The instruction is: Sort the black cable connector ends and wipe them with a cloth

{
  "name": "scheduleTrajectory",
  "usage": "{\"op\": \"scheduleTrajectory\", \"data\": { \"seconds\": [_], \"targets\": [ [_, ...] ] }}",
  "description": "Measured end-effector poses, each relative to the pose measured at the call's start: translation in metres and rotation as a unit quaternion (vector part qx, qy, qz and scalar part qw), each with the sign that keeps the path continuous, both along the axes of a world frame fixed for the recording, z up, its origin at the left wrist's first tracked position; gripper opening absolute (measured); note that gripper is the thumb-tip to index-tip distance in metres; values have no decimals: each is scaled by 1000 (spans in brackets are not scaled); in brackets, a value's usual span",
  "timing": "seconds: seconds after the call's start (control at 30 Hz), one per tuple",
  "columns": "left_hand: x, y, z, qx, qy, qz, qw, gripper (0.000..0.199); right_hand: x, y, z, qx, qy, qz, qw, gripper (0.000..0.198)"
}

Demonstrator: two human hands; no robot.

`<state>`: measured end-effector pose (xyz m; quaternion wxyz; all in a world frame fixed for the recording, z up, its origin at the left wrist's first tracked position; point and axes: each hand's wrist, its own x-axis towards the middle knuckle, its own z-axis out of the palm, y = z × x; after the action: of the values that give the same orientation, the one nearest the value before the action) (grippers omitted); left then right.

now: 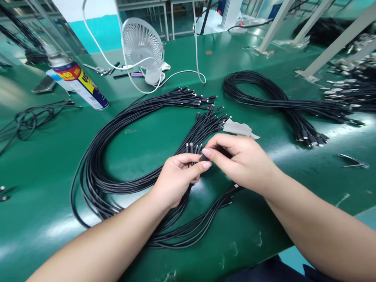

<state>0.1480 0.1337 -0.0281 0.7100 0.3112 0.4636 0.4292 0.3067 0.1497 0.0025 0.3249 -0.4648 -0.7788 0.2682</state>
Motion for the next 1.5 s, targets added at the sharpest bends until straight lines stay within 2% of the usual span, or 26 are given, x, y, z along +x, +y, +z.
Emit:
{"op": "scheduleTrajectory", "data": {
  "seconds": [0.13,0.2,0.27,0.43,0.53,0.67,0.8,0.9,1.03,1.17,1.27,1.33,1.4,1.5],
  "targets": [
    [1,-1,1,-13,15,5,1000,32,0,3,-1,97,-72,-8,993,18],
    [1,0,1,-16,11,3,1000,33,2,5,-1,149,-121,-43,980,19],
    [0,1,0,-14,14,3,1000,34,7,8,-1,162,-152,-81,972,19],
    [-1,2,-3,-6,19,-8,1000,38,30,29,-2,114,-185,-126,968,14],
    [-1,3,-6,2,21,-25,999,40,45,41,-5,41,-242,-150,958,6],
    [-2,4,-8,16,26,-48,998,40,56,49,-8,-66,-322,-116,937,16],
    [-2,3,-10,25,29,-75,996,45,60,50,-5,-108,-351,-99,925,21],
    [-3,3,-12,29,38,-86,995,45,64,48,6,-109,-340,-124,926,20],
    [-2,3,-11,33,54,-97,993,45,77,41,21,-49,-299,-198,932,40],
    [-1,5,-11,41,63,-105,992,48,95,40,21,32,-232,-253,939,20],
    [0,6,-13,47,64,-114,990,50,100,40,22,71,-175,-292,938,36],
    [0,7,-15,50,66,-119,989,51,97,33,31,96,-153,-312,933,46],
    [0,6,-16,57,66,-120,989,49,90,15,45,119,-137,-292,939,37],
    [-1,7,-20,70,67,-122,988,46,74,-37,63,108,-68,-133,983,36]
  ]
}}
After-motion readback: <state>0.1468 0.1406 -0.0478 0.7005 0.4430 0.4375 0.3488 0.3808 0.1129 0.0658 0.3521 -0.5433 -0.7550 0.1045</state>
